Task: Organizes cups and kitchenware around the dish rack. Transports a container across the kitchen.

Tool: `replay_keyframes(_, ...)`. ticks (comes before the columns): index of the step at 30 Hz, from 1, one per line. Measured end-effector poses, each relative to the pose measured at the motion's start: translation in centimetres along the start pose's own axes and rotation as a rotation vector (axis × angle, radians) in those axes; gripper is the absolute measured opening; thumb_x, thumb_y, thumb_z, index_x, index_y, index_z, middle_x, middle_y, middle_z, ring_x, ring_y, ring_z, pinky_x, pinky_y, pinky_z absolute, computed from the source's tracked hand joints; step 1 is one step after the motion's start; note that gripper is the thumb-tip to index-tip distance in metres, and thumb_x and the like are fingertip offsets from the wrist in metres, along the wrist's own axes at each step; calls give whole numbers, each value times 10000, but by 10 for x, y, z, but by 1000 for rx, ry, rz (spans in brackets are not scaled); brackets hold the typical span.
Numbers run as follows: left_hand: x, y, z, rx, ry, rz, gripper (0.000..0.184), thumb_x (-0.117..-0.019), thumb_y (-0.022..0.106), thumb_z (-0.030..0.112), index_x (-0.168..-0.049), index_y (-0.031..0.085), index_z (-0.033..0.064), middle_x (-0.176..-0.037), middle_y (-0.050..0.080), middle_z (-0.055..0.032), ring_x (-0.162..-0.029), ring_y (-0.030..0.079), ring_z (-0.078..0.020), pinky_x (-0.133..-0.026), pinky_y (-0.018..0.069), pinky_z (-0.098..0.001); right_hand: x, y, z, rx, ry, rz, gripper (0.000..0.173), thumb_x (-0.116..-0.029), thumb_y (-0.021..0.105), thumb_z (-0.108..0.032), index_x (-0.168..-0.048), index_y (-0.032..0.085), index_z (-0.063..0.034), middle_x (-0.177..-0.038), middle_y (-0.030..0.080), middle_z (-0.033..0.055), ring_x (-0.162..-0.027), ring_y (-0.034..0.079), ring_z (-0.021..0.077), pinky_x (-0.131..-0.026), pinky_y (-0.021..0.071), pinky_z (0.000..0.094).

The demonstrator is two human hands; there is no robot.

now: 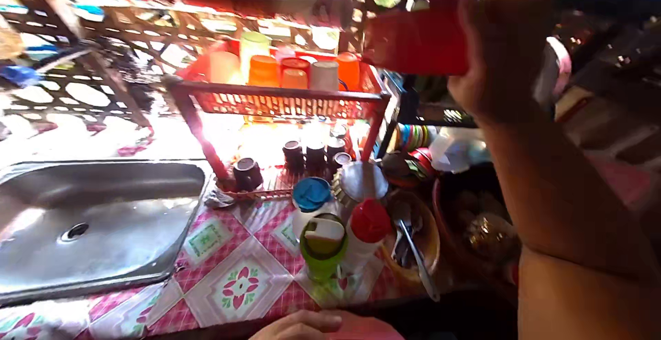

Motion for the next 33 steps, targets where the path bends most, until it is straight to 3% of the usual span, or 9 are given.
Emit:
replay_keyframes(4,-30,12,-6,75,47,-109,339,-1057,554,264,-1260,602,-3,-1369,586,-207,-1239,605,-181,-1050,509,-364,36,-101,24,-12,33,-97,474,-971,656,-209,-1423,530,-148,-1135,624,198,-1081,595,322,-958,461,461)
replay_keyframes(7,-52,27,-8,105,57,-213,357,-1056,552,271,-1265,602,-14,-1373,579,-221,-1247,598,-196,-1058,502,-370,86,-143,40,60,35,-269,569,-930,672,-214,-1456,461,-159,-1169,570,246,-1095,558,406,-959,439,539)
replay_keyframes(10,-71,45,-10,126,72,-298,395,-1045,565,283,-1254,608,-50,-1372,576,-248,-1260,590,-238,-1066,492,-399,134,-163,47,176,56,-383,470,-951,668,-140,-1392,505,-117,-1083,609,286,-1015,600,479,-880,468,608)
replay_keyframes(13,-81,59,-14,123,90,-316,399,-1048,564,292,-1249,608,-49,-1362,584,-248,-1267,587,-249,-1074,485,-409,181,-177,50,293,48,-477,430,-992,603,-98,-1408,498,-125,-1052,613,273,-963,619,476,-796,485,608)
replay_keyframes(17,-89,71,-16,115,78,-316,400,-1052,557,304,-1231,619,-48,-1363,587,-248,-1286,576,-241,-1087,472,-401,244,-192,31,256,123,-653,480,-987,550,-83,-1462,493,-114,-1158,605,275,-1008,593,487,-781,455,637)
replay_keyframes(21,-97,80,-16,113,78,-309,409,-1055,547,322,-1230,617,-42,-1355,591,-242,-1299,565,-233,-1096,461,-394,294,-192,-2,167,-12,-780,356,-990,548,-55,-1341,591,-101,-1045,605,220,-866,592,407,-719,455,541)
replay_keyframes(25,-98,86,-17,99,73,-303,407,-1055,543,317,-1232,619,-41,-1356,590,-244,-1291,569,-239,-1087,466,-393,297,-196,-22,146,-66,-851,407,-984,503,-5,-1363,570,-138,-1072,596,159,-896,574,343,-773,439,470)
replay_keyframes(33,-96,83,-18,87,33,-272,370,-1052,544,268,-1220,613,-55,-1358,584,-250,-1261,588,-217,-1066,483,-377,287,-155,-28,78,-161,-853,355,-977,530,-13,-1305,639,-93,-1038,635,162,-851,597,314,-725,452,431)
Point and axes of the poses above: each hand's wrist, its own x-axis away from the middle knuckle, its own y-axis out of the palm, z = x × y, the point moved 3 cm from there along -x, towards the middle knuckle
